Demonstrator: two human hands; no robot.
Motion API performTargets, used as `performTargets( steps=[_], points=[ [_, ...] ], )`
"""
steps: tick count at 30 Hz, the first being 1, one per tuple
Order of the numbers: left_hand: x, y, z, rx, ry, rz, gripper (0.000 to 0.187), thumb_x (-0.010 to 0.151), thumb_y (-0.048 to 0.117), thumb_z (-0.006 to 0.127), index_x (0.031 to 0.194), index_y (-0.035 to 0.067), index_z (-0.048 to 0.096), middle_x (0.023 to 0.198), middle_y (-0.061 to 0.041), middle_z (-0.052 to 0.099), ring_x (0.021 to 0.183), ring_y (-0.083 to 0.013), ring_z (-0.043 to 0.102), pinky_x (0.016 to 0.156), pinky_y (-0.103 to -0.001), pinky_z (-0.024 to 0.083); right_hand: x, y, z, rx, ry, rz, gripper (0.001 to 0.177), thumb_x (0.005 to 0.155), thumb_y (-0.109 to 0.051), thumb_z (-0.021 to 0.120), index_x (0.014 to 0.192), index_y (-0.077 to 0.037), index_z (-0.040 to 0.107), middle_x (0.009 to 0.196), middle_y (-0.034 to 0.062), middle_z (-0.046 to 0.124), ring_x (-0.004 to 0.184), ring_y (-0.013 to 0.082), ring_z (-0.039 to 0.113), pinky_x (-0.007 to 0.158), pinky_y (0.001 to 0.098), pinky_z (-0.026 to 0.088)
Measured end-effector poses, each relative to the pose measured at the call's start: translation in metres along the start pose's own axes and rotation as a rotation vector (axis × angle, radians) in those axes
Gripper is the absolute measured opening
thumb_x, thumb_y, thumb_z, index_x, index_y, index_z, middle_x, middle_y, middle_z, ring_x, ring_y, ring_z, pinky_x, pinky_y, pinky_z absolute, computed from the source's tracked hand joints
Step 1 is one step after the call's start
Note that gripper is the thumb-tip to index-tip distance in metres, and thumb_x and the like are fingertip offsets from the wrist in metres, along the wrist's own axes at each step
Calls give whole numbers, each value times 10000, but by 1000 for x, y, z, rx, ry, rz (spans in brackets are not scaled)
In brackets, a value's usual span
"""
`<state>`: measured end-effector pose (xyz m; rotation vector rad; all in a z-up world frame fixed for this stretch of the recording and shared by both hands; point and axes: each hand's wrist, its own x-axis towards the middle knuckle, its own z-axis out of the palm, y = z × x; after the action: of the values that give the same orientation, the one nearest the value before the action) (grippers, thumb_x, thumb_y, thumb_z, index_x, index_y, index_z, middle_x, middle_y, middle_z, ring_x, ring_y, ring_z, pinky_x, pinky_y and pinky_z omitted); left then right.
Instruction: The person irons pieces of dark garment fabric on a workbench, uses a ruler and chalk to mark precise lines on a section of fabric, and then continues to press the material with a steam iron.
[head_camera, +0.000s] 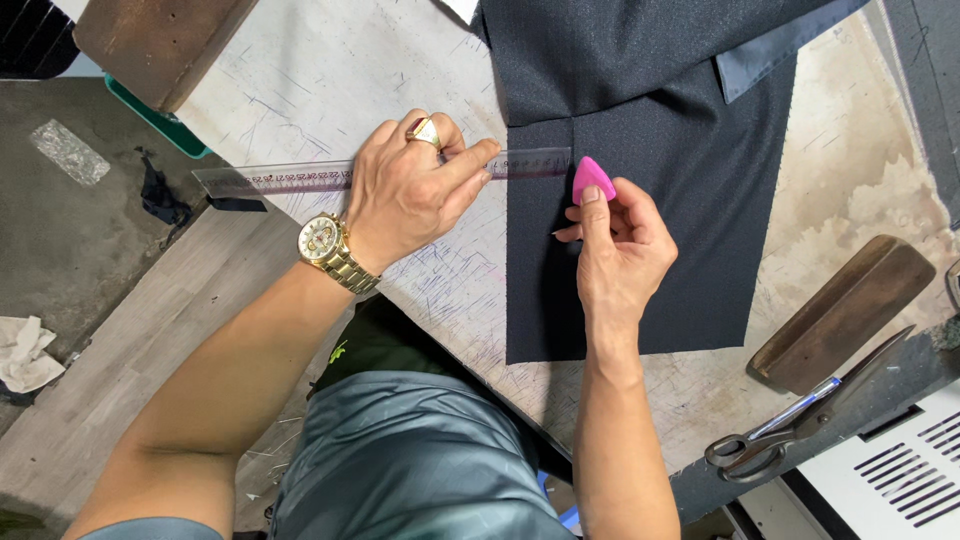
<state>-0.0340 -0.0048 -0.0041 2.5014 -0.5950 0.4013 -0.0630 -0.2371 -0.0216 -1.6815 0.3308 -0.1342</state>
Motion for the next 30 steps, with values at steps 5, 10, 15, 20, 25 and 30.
performTargets(
  steps=[5, 10, 15, 20, 25, 30],
  points=[
    [0, 0, 0, -11, -17, -9, 210, 1052, 269, 595, 1115, 148, 755, 853, -14, 488, 786, -241, 551, 652, -373, 429, 0, -2, 0, -16, -8, 4, 164, 975, 20, 724, 1087, 128, 674, 857, 243, 673, 681, 270, 736, 493, 365, 667],
    [-1, 0, 1, 0, -19, -7, 216, 1057, 276, 586, 1117, 148, 750, 854, -14, 486, 790, -243, 552, 655, -375, 434, 0, 1, -2, -8, -13, 18, 161, 986, 5, 713, 1089, 121, 671, 859, 240, 673, 692, 269, 739, 500, 361, 666],
    [-1, 0, 2, -2, -7, -11, 218, 1058, 272, 580, 1106, 146, 752, 851, -17, 479, 787, -248, 547, 648, -375, 431, 1, -1, 0, 12, 3, 21, 151, 978, 9, 721, 1071, 118, 673, 845, 240, 674, 671, 263, 732, 496, 361, 665],
    [-1, 0, 3, 22, -16, 0, 215, 1059, 275, 577, 1116, 150, 743, 853, -9, 476, 787, -237, 544, 643, -372, 435, 8, -9, 0, -35, -24, 24, 110, 975, 21, 731, 1032, 109, 698, 848, 222, 686, 675, 247, 734, 457, 328, 645],
    [0, 1, 1, 10, -17, 1, 234, 1070, 286, 562, 1115, 145, 744, 854, -19, 477, 790, -251, 548, 647, -374, 434, 17, -12, 4, -88, -53, -1, 96, 950, 25, 761, 1003, 96, 723, 836, 223, 697, 660, 246, 733, 426, 322, 629],
    [-1, 0, 0, 27, -25, 5, 235, 1070, 282, 556, 1122, 146, 741, 857, -16, 476, 795, -247, 548, 648, -375, 437, 19, -15, 6, -129, -74, 11, 79, 944, 17, 770, 985, 76, 738, 832, 214, 713, 650, 230, 730, 410, 300, 618]
  ],
)
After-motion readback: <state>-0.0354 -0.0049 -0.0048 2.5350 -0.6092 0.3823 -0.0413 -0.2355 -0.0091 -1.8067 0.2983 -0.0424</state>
